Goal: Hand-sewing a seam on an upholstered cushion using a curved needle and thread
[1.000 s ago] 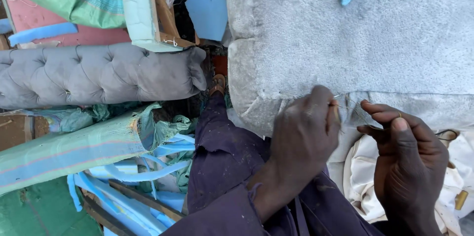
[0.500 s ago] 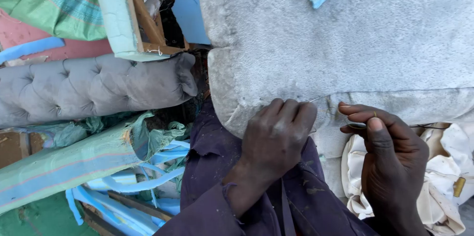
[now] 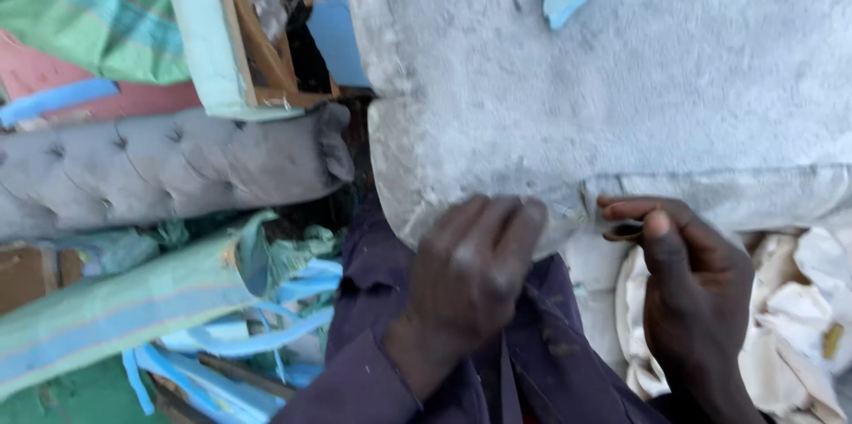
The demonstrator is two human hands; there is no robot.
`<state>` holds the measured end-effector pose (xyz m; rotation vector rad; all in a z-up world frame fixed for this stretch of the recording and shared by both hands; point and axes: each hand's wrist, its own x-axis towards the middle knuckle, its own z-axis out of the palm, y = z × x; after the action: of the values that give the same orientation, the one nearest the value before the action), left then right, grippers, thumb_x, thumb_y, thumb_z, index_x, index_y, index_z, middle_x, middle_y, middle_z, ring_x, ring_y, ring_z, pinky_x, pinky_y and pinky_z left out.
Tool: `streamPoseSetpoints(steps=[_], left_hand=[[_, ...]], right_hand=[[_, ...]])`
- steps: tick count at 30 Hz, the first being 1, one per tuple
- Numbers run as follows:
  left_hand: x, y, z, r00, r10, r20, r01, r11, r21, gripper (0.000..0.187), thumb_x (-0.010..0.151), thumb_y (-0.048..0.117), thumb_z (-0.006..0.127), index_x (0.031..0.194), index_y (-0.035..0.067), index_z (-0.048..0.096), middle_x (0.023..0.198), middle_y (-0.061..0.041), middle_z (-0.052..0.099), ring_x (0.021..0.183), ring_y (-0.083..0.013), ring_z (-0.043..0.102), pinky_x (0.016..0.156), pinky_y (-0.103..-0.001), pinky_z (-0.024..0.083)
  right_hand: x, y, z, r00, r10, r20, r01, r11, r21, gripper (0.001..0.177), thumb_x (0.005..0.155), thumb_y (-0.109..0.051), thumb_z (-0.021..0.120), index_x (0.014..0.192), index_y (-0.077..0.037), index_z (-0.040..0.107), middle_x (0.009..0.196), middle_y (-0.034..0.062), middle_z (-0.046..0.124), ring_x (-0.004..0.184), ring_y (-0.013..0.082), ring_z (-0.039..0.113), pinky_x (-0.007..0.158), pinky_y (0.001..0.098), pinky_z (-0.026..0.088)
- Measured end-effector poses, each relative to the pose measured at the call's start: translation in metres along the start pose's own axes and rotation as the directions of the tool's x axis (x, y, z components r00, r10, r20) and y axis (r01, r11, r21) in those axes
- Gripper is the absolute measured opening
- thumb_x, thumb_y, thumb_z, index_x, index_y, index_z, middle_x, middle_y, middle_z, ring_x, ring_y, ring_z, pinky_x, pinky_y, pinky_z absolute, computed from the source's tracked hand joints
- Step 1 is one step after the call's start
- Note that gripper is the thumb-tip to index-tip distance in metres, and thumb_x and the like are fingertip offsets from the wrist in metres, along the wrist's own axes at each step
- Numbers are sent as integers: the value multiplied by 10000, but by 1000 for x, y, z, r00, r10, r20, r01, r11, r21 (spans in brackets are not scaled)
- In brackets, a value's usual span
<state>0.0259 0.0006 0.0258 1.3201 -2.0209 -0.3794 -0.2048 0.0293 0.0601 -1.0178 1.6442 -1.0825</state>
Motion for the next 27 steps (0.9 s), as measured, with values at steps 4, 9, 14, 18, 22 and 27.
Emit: streamPoseSetpoints(steps=[4,9,14,18,22,27], left_hand=[[22,0,-19,997,79,13,-75,983,-167,176,1336,83,703,1330,-5,855,1126,-190,829,940,-417,761,749,-550,520],[12,-5,-6,991,135,-27,-137,983,-122,148,1337,103,782,1404,0,863,1173,-149,878,980,-347,810,754,-516,546],[29,-18,-40,751,-216,623,602,611,-514,957,919,-16,600,1869,90,571,1624,-84,758,1269,-271,807,1058,-430,667],[47,-10,-46,588,-253,768,753,520,-405,629,1219,375,547,1805,175,662,1643,-27,890,1347,-280,890,995,-489,679],[33,2,-22,779,-314,543,569,719,-400,323,1262,355,660,1445,175,856,1030,-97,950,870,-381,910,723,-582,599],[22,3,-19,888,-285,362,419,824,-381,347,1239,169,628,1518,135,832,1074,-122,939,908,-425,898,780,-592,614]], right_hand=[[18,-10,7,990,-47,129,99,897,-431,269,1263,-166,742,1373,-72,969,1297,76,949,1244,203,883,1128,345,640],[24,0,2,951,-81,297,216,863,-457,228,1205,-211,811,1186,-89,1002,1054,23,923,992,149,844,908,323,609],[33,9,6,908,-352,227,419,769,-483,124,1126,-65,900,1218,-57,983,1103,69,938,970,165,884,908,266,659],[30,12,2,882,-395,259,472,720,-509,103,1164,-25,917,1253,-30,968,1136,110,900,1000,219,857,892,329,642],[29,16,5,901,-375,217,433,758,-487,114,1163,-18,898,1257,-18,962,1178,134,909,1055,237,872,966,332,668],[19,-2,10,990,-134,51,143,880,-453,224,1239,-157,794,1269,-61,994,1205,101,950,1116,217,935,993,330,711]])
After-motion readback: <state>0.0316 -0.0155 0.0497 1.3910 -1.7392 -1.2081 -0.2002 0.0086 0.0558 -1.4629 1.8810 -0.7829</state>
